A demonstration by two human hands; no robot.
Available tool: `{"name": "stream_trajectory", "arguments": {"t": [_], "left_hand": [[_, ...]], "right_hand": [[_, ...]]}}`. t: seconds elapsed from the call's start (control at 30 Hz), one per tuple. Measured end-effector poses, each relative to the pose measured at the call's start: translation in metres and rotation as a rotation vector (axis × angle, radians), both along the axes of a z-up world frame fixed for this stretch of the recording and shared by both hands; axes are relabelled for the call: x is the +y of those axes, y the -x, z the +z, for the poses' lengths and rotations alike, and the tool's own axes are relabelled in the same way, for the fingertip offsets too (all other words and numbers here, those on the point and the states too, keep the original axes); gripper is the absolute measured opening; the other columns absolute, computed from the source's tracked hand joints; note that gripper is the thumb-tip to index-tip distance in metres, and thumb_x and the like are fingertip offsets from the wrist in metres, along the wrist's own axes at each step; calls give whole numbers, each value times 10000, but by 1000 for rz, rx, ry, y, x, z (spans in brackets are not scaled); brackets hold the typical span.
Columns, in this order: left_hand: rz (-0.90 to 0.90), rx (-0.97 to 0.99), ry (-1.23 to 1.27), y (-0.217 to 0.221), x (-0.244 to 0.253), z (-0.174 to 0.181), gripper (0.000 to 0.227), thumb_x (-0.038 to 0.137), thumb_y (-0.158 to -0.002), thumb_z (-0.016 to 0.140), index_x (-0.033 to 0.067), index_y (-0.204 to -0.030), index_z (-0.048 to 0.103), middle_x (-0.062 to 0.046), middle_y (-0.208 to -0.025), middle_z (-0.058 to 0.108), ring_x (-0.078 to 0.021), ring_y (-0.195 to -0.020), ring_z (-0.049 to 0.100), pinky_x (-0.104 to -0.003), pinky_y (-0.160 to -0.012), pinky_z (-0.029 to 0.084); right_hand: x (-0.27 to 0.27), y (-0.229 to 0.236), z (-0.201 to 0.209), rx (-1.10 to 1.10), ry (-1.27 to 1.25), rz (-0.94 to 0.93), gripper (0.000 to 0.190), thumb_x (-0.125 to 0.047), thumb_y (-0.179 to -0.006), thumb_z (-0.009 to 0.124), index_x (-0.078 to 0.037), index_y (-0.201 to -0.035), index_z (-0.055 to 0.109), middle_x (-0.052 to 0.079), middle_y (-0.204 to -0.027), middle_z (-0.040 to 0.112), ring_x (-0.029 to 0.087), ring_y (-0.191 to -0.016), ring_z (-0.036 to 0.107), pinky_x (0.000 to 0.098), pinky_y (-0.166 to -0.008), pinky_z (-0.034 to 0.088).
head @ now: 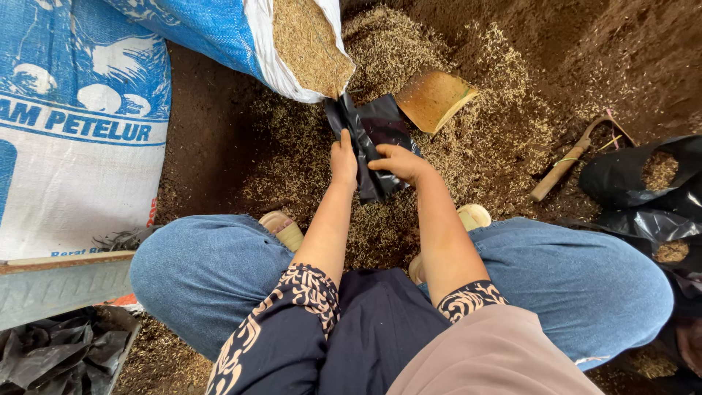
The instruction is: The person scoops grains from a large sack into a small black plastic bag using a scoop. They then fold and seal the top of the bag by hand. This process is repeated for multiple bags.
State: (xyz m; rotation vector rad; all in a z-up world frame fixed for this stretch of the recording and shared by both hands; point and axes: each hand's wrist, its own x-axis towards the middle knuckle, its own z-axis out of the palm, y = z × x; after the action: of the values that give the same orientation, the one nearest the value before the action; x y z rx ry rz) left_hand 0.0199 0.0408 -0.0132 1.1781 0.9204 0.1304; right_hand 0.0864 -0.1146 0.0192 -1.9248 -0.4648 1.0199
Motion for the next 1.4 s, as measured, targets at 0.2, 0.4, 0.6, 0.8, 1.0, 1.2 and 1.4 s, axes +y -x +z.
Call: {"name": "stream_trajectory", "arguments": {"t": [0.2, 0.4, 0.6, 0.8, 1.0, 1.2, 1.4], "left_hand": [[-224, -34, -236, 4, -1, -16, 487, 363, -860, 685, -40, -1131, 638, -152, -1007, 713, -301, -924, 699, -435, -822, 545], [-192, -22, -630, -7, -15, -46, 356, 274, -951, 546, -45, -1073, 643, -250, -1009, 703, -390, -936, 665, -460, -858, 508], [-362, -8, -441, 8, -20, -5, 480, 434, -988, 548, -32, -1038, 653, -225, -947, 720, -365, -871, 700, -439, -818, 530], [-448, 20, -375, 22, -22, 35, 458, 417, -997, 554, -9, -1112, 674, -157, -959, 721, -280, -854, 673, -415, -800, 527], [-537, 14, -320, 33, 5, 59, 435, 377, -982, 566, 0, -1150, 702, -129, -1018, 745, -240, -887, 677, -398, -841, 526], [-505, 15, -319, 46, 51, 53, 525, 410, -995, 562, 16, -1337, 618, -124, -1235, 701, -249, -1088, 659, -406, -977, 494], [-10, -109, -245, 76, 137, -1, 494, 390, -1022, 555, 36, -1359, 626, -117, -1296, 684, -241, -1176, 623, -385, -1021, 453]], "right_hand": [[11, 5, -30, -558, -13, -200, 350, -85, -845, 597, -45, -1191, 637, 220, -1073, 704, 403, -1012, 649, 428, -874, 507], [35, 30, -23, -579, -127, -462, 238, -232, -930, 563, -18, -1006, 638, 249, -921, 675, 409, -868, 651, 453, -799, 506], [13, 18, 15, -631, 97, -524, 464, -486, -969, 616, -48, -829, 680, 202, -757, 664, 391, -693, 640, 475, -654, 492], [-11, -4, -6, -865, 293, -505, 446, -527, -988, 595, -112, -900, 732, 196, -860, 715, 422, -823, 665, 519, -722, 523], [-85, -43, -23, -715, 549, -712, 468, -526, -1027, 529, -105, -955, 720, 178, -929, 724, 417, -868, 678, 531, -772, 531], [-112, -61, -33, -618, 503, -981, 519, -513, -1060, 496, -54, -906, 683, 186, -874, 704, 375, -775, 666, 503, -732, 524], [-102, -79, -25, -490, -57, -1168, 426, -476, -1032, 524, -89, -1004, 700, 132, -1014, 711, 264, -894, 647, 432, -838, 501]]}}
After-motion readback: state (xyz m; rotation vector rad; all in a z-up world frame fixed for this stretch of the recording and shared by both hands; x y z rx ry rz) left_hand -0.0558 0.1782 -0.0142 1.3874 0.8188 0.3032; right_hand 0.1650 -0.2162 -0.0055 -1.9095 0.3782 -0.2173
